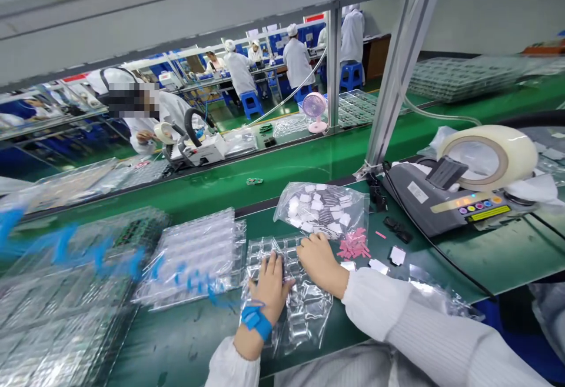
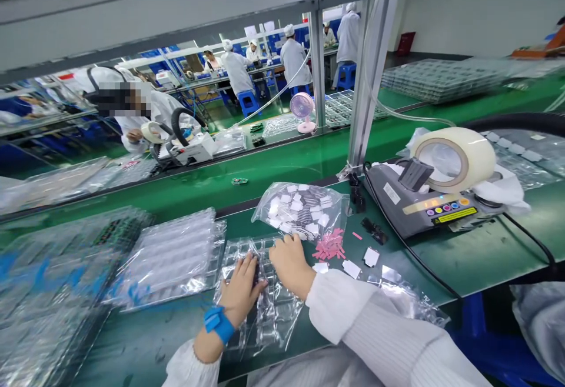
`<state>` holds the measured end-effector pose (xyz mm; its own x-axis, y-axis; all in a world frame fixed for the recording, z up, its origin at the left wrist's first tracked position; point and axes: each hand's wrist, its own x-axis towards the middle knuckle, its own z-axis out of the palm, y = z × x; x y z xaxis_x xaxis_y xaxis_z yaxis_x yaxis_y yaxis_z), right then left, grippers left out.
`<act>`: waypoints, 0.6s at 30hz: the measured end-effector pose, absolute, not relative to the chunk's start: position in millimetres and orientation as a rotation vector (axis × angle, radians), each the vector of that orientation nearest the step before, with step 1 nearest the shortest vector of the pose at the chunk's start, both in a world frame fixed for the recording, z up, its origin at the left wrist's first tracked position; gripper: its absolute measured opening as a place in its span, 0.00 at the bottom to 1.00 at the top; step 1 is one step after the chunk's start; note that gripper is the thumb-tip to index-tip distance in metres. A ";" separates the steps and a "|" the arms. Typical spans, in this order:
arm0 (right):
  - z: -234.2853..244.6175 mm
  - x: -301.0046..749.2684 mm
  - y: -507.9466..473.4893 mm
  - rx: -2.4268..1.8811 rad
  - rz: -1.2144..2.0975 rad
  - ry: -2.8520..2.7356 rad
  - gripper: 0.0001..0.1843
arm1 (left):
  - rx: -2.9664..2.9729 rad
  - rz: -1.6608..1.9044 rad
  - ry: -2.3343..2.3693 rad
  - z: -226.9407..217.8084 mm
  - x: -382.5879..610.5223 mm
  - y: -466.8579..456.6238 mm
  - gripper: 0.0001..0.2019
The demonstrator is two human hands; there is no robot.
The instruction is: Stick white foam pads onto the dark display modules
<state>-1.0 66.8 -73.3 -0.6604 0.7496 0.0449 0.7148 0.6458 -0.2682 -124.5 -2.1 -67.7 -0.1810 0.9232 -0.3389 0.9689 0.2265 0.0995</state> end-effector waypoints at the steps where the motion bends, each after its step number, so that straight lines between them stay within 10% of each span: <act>1: -76.3 -5.5 67.9 -1.216 0.329 -2.734 0.07 | 1.756 -0.221 2.183 -69.2 -126.2 -3.7 0.24; 18: -44.6 22.7 52.0 -1.163 0.899 -2.159 0.07 | 1.743 -0.111 2.269 -53.7 -139.5 -10.1 0.25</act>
<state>22.7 52.0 -44.6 -0.4933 0.8598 0.1321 0.5117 0.4096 -0.7552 -139.5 -10.1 -53.7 -0.2345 0.9356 -0.2639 0.9570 0.2699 0.1067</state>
